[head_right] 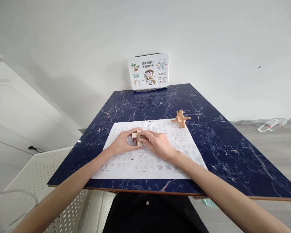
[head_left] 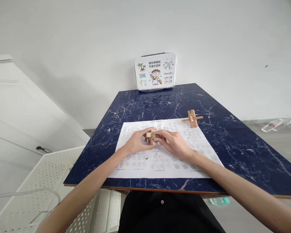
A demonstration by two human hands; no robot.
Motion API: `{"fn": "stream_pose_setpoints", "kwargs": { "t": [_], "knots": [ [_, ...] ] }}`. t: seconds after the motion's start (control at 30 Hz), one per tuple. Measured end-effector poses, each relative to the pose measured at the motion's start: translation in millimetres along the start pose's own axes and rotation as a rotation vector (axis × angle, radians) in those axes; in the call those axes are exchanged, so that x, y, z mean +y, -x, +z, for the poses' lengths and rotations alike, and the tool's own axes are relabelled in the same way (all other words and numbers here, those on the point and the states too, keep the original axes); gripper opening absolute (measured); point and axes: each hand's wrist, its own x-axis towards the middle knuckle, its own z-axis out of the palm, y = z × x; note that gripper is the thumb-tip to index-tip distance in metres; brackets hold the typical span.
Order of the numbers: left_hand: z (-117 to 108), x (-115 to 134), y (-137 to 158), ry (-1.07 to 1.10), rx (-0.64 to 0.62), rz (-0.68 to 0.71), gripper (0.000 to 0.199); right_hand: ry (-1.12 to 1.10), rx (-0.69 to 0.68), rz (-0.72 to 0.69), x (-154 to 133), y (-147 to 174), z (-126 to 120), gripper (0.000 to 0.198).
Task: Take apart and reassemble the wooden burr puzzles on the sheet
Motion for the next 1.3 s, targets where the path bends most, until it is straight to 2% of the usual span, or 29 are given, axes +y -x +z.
{"fn": "stream_pose_setpoints", "kwargs": {
  "t": [0.17, 0.23, 0.4, 0.57, 0.77, 0.87, 0.97, 1.07, 1.2, 1.3],
  "knots": [
    [-0.5, -2.2, -0.5, 0.098, 0.073, 0.003, 0.072, -0.091, 0.140, 0.064, 0.3, -4.1, -2.6, 0.032],
    [-0.7, -3.2, -0.6, 0.177, 0.080, 0.003, 0.073, -0.071, 0.154, 0.079, 2.1, -5.8, -3.2, 0.033],
    [-1.7, -2.7, -0.1, 0.250, 0.057, 0.029, 0.070, -0.072, -0.006, 0.095, 4.6, -7.3, -5.0, 0.037],
    [-2.9, -1.6, 0.4, 0.252, 0.057, 0.083, 0.071, -0.348, -0.247, 0.183, 1.3, -6.7, -12.7, 0.048],
    [-4.4, 0.1, 0.0, 0.251, 0.004, 0.162, 0.065, -0.699, -0.357, 0.298, 4.7, -6.1, -12.5, 0.049],
    [-4.4, 0.9, -0.1, 0.250, -0.002, 0.146, 0.067, -0.792, -0.376, 0.321, 5.7, -6.7, -9.0, 0.050],
    [-3.8, -0.1, -0.4, 0.254, 0.005, 0.058, 0.076, -0.807, -0.320, 0.360, 4.2, -8.8, -5.9, 0.053],
    [-3.4, -3.6, -1.1, 0.237, 0.076, -0.027, 0.079, -0.894, -0.155, 0.499, 4.4, -12.5, -4.6, 0.051],
    [-3.6, -8.5, -2.3, 0.209, 0.185, -0.102, 0.064, -1.152, 0.119, 0.713, 13.0, -17.9, -9.2, 0.039],
    [-3.5, -9.6, -3.3, 0.193, 0.204, -0.111, 0.053, -1.362, 0.295, 0.769, 22.5, -20.5, -15.7, 0.025]
  ]
}}
